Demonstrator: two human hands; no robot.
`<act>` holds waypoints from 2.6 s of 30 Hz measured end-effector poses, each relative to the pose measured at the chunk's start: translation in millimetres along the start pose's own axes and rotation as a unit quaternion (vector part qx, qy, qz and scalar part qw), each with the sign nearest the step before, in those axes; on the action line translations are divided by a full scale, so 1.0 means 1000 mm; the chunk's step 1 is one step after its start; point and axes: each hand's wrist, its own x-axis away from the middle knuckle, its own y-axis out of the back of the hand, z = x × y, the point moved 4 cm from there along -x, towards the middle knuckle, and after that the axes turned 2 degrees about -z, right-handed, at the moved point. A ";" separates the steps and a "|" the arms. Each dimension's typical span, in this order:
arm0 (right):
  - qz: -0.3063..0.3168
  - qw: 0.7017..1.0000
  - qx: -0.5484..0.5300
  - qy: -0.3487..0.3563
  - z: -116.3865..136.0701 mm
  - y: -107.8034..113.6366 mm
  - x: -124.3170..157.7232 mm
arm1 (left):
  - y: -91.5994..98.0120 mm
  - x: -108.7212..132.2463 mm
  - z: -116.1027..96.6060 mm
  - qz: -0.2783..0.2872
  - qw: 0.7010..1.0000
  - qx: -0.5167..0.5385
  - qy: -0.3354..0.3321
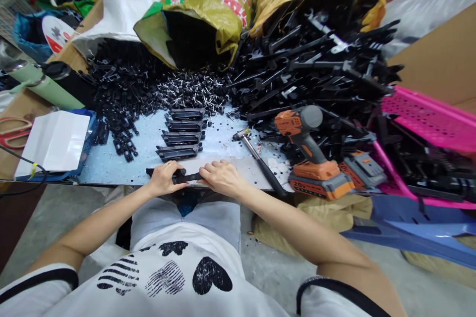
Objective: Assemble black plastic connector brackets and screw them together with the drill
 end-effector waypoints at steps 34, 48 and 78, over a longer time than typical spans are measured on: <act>-0.107 0.924 -0.111 -0.351 -0.174 -0.072 -0.080 | 0.028 0.042 0.053 -0.204 0.666 0.555 0.455; -0.225 0.872 -0.411 -0.140 -0.017 -0.026 -0.021 | 0.032 0.032 0.038 -0.122 0.979 0.074 0.146; -0.061 0.990 -0.097 0.080 -0.023 -0.072 0.007 | -0.015 0.000 -0.019 0.084 0.992 -0.095 -0.020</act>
